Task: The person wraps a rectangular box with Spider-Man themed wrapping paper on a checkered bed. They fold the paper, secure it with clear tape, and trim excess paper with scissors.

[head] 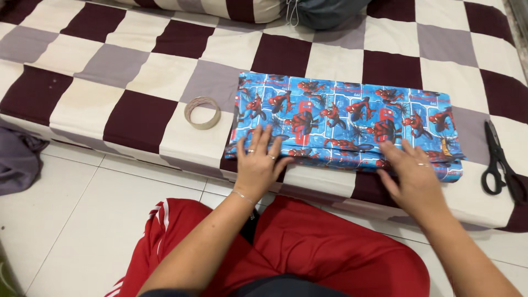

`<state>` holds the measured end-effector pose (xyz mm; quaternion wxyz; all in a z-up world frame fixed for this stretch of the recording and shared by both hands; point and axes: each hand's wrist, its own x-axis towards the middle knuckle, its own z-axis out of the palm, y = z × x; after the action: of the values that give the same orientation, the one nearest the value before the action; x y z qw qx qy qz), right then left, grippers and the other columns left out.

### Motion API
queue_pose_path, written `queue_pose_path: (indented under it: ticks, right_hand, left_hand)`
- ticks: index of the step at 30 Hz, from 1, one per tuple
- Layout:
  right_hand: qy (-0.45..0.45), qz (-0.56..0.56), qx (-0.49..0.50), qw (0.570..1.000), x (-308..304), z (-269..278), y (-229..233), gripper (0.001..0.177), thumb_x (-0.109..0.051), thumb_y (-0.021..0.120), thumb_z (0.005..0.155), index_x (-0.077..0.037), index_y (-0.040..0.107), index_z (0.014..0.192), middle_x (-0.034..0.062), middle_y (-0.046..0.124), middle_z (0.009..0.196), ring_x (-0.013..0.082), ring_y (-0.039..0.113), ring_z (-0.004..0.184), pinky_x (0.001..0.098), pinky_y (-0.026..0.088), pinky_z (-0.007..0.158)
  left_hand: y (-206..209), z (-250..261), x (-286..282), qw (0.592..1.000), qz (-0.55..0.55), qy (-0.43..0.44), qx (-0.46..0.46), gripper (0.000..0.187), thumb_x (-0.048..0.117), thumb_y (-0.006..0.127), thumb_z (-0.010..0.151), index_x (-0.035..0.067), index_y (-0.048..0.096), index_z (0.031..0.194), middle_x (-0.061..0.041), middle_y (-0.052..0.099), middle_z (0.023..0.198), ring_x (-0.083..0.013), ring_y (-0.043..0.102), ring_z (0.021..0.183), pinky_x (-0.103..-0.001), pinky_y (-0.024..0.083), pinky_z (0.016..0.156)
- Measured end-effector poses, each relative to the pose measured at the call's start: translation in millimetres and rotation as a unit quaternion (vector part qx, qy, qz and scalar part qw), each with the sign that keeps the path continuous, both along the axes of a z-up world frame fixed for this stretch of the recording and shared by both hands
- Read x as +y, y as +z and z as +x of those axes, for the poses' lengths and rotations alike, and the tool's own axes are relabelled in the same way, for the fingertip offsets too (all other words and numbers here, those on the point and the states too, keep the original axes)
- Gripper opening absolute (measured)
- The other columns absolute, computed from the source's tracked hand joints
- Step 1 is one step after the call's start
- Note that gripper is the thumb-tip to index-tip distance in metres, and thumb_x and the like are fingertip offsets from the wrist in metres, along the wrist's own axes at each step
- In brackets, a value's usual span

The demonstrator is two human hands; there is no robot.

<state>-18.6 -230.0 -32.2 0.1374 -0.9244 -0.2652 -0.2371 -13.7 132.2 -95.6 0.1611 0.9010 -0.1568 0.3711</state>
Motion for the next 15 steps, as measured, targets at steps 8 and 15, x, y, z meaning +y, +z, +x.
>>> queue_pose_path:
  ticks: [8,15]
  right_hand:
    - [-0.03,0.024,-0.036,0.999,17.6,-7.8,-19.9,0.043,-0.007,0.073,0.091,-0.008,0.069,0.134,0.0133,0.068,0.141,0.0398,0.059,0.138,0.0581,0.041,0.119]
    - [-0.045,0.056,-0.079,0.994,23.2,-18.2,-19.0,0.024,-0.005,0.076,0.092,-0.006,0.073,0.115,0.0123,0.074,0.121,0.0345,0.069,0.124,0.0491,0.051,0.115]
  left_hand:
    - [56.4,-6.6,-25.6,0.981,0.031,0.055,0.185,0.072,0.065,0.077,0.085,0.005,0.069,0.126,-0.019,0.057,0.149,-0.0351,0.043,0.15,-0.071,0.024,0.119]
    - [86.2,60.6,-123.4,0.959,0.008,-0.138,0.247,0.112,0.082,0.068,0.075,0.017,0.037,0.161,-0.022,0.022,0.17,-0.04,0.015,0.158,-0.072,0.0,0.121]
